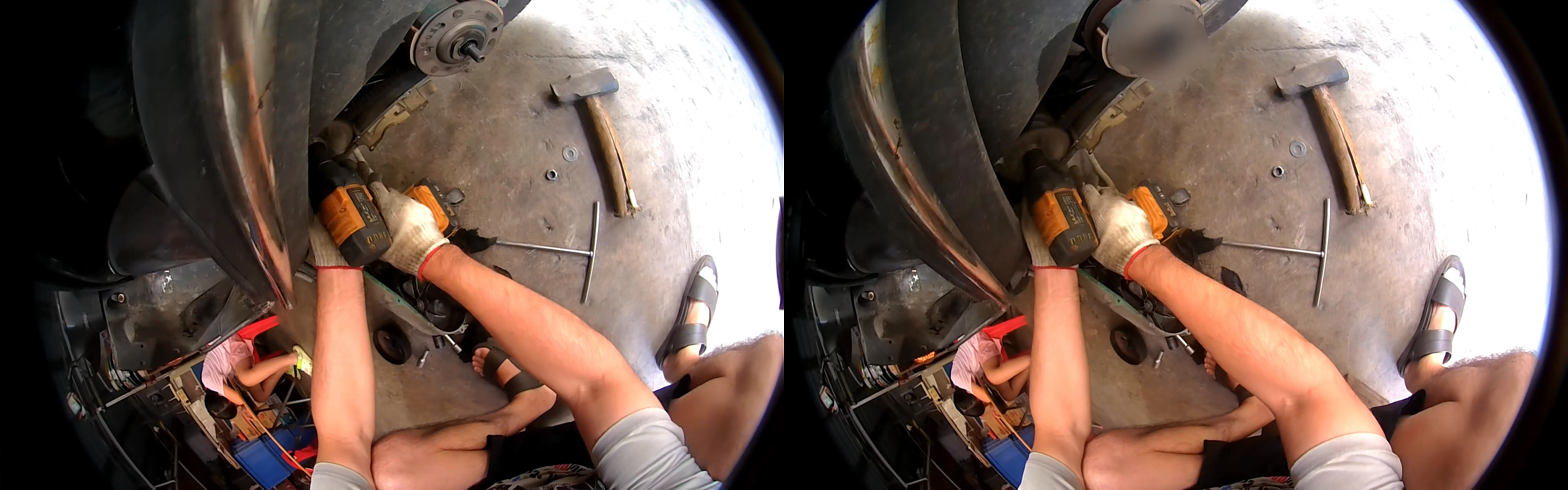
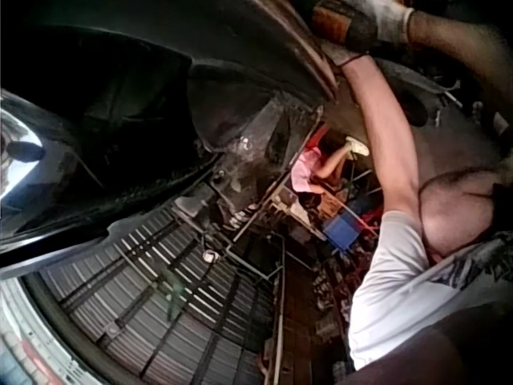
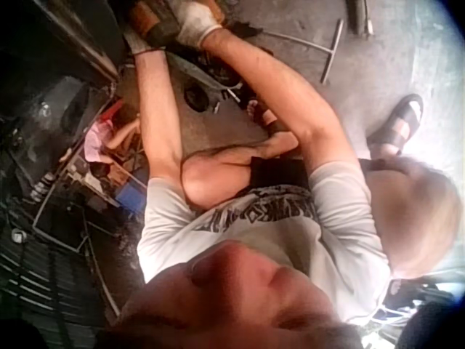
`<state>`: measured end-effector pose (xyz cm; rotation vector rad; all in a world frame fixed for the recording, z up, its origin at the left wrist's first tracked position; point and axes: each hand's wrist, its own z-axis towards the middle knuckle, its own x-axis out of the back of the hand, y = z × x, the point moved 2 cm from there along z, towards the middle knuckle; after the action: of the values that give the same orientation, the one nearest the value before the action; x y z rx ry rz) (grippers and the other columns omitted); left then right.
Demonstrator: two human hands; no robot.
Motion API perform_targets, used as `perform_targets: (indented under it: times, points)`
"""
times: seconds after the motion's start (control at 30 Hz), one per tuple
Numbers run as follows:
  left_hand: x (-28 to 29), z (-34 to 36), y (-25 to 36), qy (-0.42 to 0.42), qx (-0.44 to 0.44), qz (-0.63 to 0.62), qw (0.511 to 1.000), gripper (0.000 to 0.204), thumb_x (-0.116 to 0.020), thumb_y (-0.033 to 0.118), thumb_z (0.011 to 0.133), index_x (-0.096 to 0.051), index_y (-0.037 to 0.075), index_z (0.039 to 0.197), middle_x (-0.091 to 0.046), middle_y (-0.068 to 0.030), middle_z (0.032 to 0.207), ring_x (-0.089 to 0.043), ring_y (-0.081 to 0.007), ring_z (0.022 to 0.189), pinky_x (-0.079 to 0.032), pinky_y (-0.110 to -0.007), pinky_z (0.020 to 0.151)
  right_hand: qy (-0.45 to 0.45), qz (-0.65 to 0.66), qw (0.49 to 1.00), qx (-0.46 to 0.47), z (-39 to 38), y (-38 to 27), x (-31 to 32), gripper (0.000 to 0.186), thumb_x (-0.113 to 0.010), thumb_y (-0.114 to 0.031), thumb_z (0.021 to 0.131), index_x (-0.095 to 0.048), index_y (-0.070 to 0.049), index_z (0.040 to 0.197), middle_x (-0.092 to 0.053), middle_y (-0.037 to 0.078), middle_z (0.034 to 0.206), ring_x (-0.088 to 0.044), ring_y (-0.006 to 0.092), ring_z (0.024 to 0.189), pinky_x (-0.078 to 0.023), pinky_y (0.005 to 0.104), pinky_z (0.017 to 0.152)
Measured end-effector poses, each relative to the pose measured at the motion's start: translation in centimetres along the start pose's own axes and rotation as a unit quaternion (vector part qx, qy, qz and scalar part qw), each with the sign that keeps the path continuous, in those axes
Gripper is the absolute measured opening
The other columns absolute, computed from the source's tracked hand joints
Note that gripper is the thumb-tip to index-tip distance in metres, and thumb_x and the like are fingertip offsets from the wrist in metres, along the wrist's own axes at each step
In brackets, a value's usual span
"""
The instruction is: The person disassembles the transmission of a scooter using an impact wrench, removing the clutch bell, drive belt, clutch assembly, and variator pulley by hand. The person then takes apart the variator to remove roller weights and wipes components with a cloth.
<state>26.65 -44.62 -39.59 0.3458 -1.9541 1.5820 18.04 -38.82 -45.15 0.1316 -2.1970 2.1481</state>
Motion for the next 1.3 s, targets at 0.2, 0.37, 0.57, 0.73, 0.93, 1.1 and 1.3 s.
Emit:
perform_targets:
  times: [0.2,0.37,0.57,0.73,0.93,1.1,1.3]
  points:
    - [-3.8,-0.3,-1.7,-0.036,-0.106,-0.956,0.271,0.030,-0.038,0.034,0.106,-0.058,0.013,0.114,-0.061,-0.0060,0.105,-0.059,-0.0206,0.093,-0.050,-0.033,0.084,-0.002,0.016,1.000,-0.007,0.1,-1.0,-1.0,0.041,-0.067,-0.027,0.085,-0.053,-0.004,0.116,-0.065,0.024,0.107,-0.064,0.0424,0.102,-0.053,0.0470,0.084]
    - [-6.9,-1.1,-1.7,-0.094,0.092,-0.976,-0.175,0.030,-0.037,0.034,0.106,-0.057,0.014,0.115,-0.060,-0.0063,0.104,-0.057,-0.0218,0.092,-0.049,-0.033,0.082,0.003,0.030,0.999,-0.011,0.0,-0.5,-1.2,0.042,-0.068,-0.028,0.085,-0.053,-0.004,0.116,-0.064,0.025,0.110,-0.063,0.0422,0.105,-0.052,0.0474,0.086]
    - [-6.1,-1.1,-2.3,-0.084,0.104,-0.989,-0.060,0.028,-0.038,0.033,0.105,-0.057,0.013,0.108,-0.058,-0.0059,0.102,-0.056,-0.0211,0.090,-0.048,-0.033,0.080,0.008,0.046,0.999,0.005,0.1,-1.0,-1.5,0.044,-0.070,-0.028,0.083,-0.053,-0.004,0.116,-0.064,0.025,0.112,-0.063,0.0427,0.106,-0.052,0.0476,0.087]
    - [-3.6,-1.4,-1.4,-0.062,0.158,-0.985,0.020,0.028,-0.038,0.032,0.105,-0.057,0.013,0.104,-0.058,-0.0057,0.098,-0.055,-0.0206,0.088,-0.047,-0.033,0.078,0.003,0.026,1.000,-0.003,0.1,-0.3,-1.0,0.046,-0.071,-0.028,0.082,-0.053,-0.004,0.117,-0.064,0.025,0.113,-0.062,0.0431,0.106,-0.052,0.0474,0.087]
    - [-4.9,-1.5,-2.6,-0.043,0.131,-0.988,0.075,0.030,-0.037,0.035,0.105,-0.058,0.013,0.106,-0.059,-0.0056,0.099,-0.057,-0.0212,0.086,-0.050,-0.033,0.076,-0.003,0.061,0.998,0.009,0.3,-1.2,-2.0,0.046,-0.071,-0.029,0.082,-0.052,-0.004,0.117,-0.064,0.025,0.113,-0.062,0.0428,0.107,-0.052,0.0477,0.087]
    - [-4.7,-1.9,-1.7,-0.053,0.219,-0.974,0.034,0.033,-0.037,0.036,0.106,-0.056,0.012,0.117,-0.061,-0.0056,0.106,-0.059,-0.0210,0.093,-0.051,-0.033,0.083,0.005,0.055,0.998,0.006,0.1,0.0,-1.6,0.044,-0.069,-0.029,0.084,-0.053,-0.005,0.117,-0.064,0.025,0.112,-0.062,0.0421,0.107,-0.052,0.0473,0.088]
    - [-7.5,-0.6,-2.7,-0.064,-0.008,-0.997,-0.042,0.034,-0.037,0.038,0.106,-0.056,0.013,0.117,-0.062,-0.0059,0.108,-0.062,-0.0233,0.089,-0.054,-0.038,0.079,0.010,0.060,0.998,0.016,0.1,-1.0,-2.2,0.041,-0.068,-0.029,0.085,-0.053,-0.005,0.116,-0.064,0.024,0.111,-0.062,0.0417,0.107,-0.052,0.0470,0.088]
